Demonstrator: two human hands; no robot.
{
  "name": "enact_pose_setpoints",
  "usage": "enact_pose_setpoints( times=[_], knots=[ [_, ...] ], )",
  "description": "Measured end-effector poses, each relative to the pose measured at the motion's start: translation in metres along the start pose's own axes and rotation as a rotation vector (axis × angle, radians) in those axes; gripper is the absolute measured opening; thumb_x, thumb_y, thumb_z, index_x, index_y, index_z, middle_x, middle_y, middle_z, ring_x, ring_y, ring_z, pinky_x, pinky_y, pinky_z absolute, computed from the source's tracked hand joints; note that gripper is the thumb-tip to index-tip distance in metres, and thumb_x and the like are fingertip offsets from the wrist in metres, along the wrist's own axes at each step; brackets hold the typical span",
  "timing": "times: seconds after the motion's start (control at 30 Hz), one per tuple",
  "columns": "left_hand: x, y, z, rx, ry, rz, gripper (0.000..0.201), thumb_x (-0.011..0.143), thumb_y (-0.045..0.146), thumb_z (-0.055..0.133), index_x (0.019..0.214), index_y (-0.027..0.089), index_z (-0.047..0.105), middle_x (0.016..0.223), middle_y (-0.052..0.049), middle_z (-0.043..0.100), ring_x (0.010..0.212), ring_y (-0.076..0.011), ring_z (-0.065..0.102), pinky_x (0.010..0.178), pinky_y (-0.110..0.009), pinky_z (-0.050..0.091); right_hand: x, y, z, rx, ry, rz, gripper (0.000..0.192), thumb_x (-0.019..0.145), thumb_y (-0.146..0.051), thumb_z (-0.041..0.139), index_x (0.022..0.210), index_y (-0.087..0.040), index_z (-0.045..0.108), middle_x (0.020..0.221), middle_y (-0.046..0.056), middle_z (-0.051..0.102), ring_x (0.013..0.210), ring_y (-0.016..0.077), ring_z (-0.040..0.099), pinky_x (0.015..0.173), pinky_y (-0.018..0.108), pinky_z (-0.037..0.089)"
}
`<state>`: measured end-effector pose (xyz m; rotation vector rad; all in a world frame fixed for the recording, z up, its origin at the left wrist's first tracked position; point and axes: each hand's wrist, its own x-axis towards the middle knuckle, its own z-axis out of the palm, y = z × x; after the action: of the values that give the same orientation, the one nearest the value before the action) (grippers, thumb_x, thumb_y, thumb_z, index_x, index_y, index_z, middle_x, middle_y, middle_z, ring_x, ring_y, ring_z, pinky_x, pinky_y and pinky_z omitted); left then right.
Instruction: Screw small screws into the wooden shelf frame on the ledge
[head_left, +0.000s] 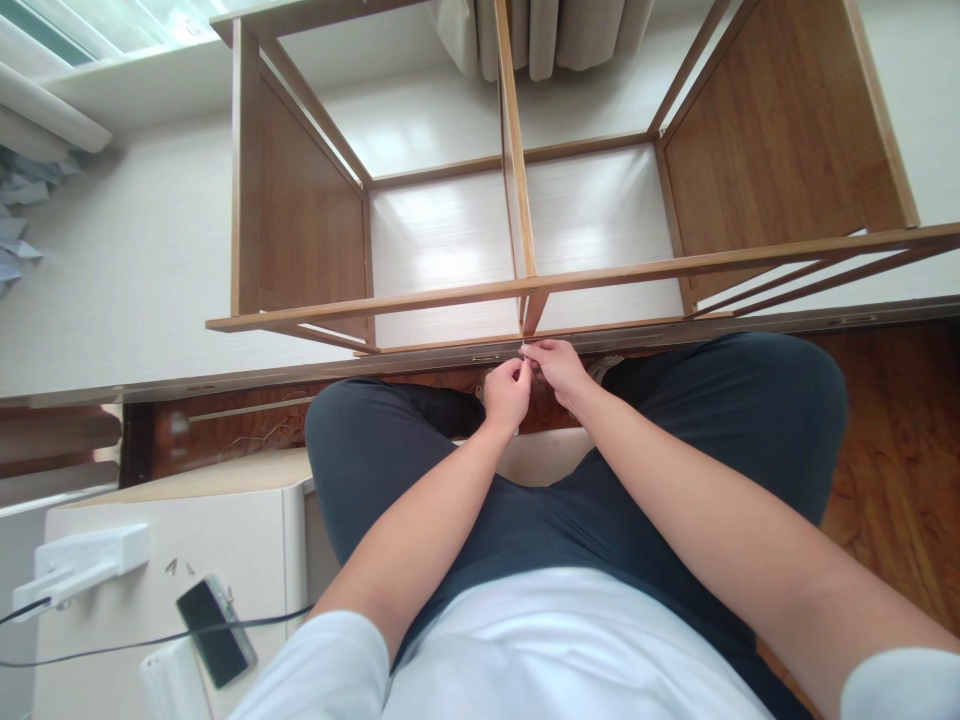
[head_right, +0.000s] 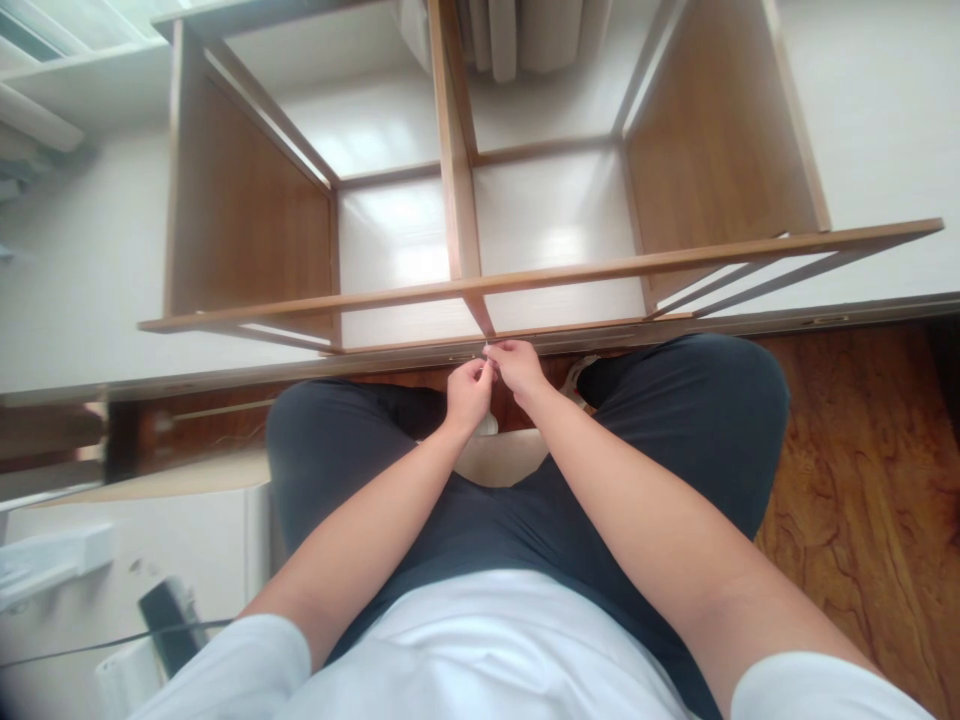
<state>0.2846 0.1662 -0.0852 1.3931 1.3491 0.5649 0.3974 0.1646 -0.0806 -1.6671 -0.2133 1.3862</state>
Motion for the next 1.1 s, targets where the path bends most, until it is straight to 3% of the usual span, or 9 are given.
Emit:
enact_pose_setpoints(
  times=[0.4, 0.73, 0.97, 1.1],
  knots=[
    [0.001, 0.007, -0.002, 0.249, 0.013, 0.001, 0.031, 0.090, 0.032, 0.059, 0.061, 0.021, 0.063, 0.062, -0.001, 0.059, 0.062, -0.0174, 0.048, 0.063, -0.028, 0.027, 0.002, 0.002, 0.000, 0.005, 0.005, -0.012, 0.015, 0.067, -0.026, 0.076, 0.068, -0.013, 0.069, 0.054, -0.003, 0.057, 0.056, 0.0109, 0.051, 0.056, 0.024, 0.042],
    [0.009, -0.014, 0.001, -0.143, -0.127, -0.010, 0.041, 0.091, 0.047, 0.057, 0.065, 0.017, 0.066, 0.055, 0.001, 0.054, 0.057, -0.0130, 0.048, 0.061, -0.026, 0.036, 0.005, 0.005, 0.001, 0.053, -0.010, -0.021, 0.015, 0.069, -0.021, 0.076, 0.064, -0.015, 0.063, 0.048, -0.004, 0.052, 0.048, 0.0099, 0.048, 0.048, 0.023, 0.040],
    [0.009, -0.018, 0.005, -0.451, -0.216, -0.148, 0.048, 0.084, 0.062, 0.066, 0.069, 0.017, 0.064, 0.055, 0.002, 0.051, 0.051, -0.0094, 0.041, 0.053, -0.024, 0.032, 0.004, 0.006, 0.000, 0.010, -0.020, -0.025, 0.018, 0.070, -0.026, 0.076, 0.067, -0.017, 0.062, 0.043, -0.006, 0.049, 0.039, 0.0100, 0.044, 0.041, 0.024, 0.037],
    [0.008, -0.017, 0.005, -0.497, -0.229, -0.179, 0.049, 0.082, 0.063, 0.068, 0.069, 0.016, 0.063, 0.056, 0.002, 0.050, 0.051, -0.0087, 0.041, 0.052, -0.023, 0.031, 0.003, 0.007, 0.000, 0.022, -0.041, -0.025, 0.018, 0.072, -0.027, 0.075, 0.067, -0.017, 0.061, 0.041, -0.006, 0.049, 0.037, 0.0110, 0.045, 0.040, 0.025, 0.039]
  ],
)
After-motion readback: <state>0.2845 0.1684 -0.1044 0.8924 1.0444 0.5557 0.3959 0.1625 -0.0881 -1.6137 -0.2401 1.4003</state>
